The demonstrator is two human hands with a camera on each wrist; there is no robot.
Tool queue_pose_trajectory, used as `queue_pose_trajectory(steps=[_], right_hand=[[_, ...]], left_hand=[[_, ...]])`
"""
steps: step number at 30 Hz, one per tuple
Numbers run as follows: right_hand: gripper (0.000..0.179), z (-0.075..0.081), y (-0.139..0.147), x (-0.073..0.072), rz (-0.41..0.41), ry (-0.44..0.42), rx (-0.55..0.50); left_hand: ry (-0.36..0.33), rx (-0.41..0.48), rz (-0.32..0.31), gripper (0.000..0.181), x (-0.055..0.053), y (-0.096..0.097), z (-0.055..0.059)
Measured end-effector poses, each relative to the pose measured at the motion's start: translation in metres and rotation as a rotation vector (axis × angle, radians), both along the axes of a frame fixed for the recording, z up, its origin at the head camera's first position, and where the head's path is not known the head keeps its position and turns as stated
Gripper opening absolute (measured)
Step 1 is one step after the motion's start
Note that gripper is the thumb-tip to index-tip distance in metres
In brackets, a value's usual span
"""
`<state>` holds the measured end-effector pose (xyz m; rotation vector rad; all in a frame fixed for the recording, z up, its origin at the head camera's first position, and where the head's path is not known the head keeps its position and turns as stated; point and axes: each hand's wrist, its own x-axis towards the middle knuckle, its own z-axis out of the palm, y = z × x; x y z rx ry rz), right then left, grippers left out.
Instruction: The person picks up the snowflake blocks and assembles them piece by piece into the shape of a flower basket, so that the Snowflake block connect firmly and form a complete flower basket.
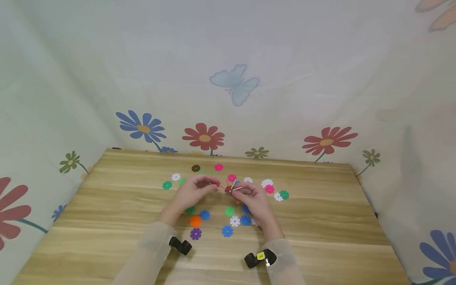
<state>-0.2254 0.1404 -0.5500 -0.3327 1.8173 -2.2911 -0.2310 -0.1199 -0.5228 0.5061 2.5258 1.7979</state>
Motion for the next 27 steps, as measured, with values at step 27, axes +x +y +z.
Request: queue_pose_trajectory(steps=[27], right_hand=[[0.015,-0.002,0.001,-0.002,-0.005,-0.085,-0.025]], left_hand=[[0.036,-0.549,-0.104,0.024,0.006,-0.115,-0.008]])
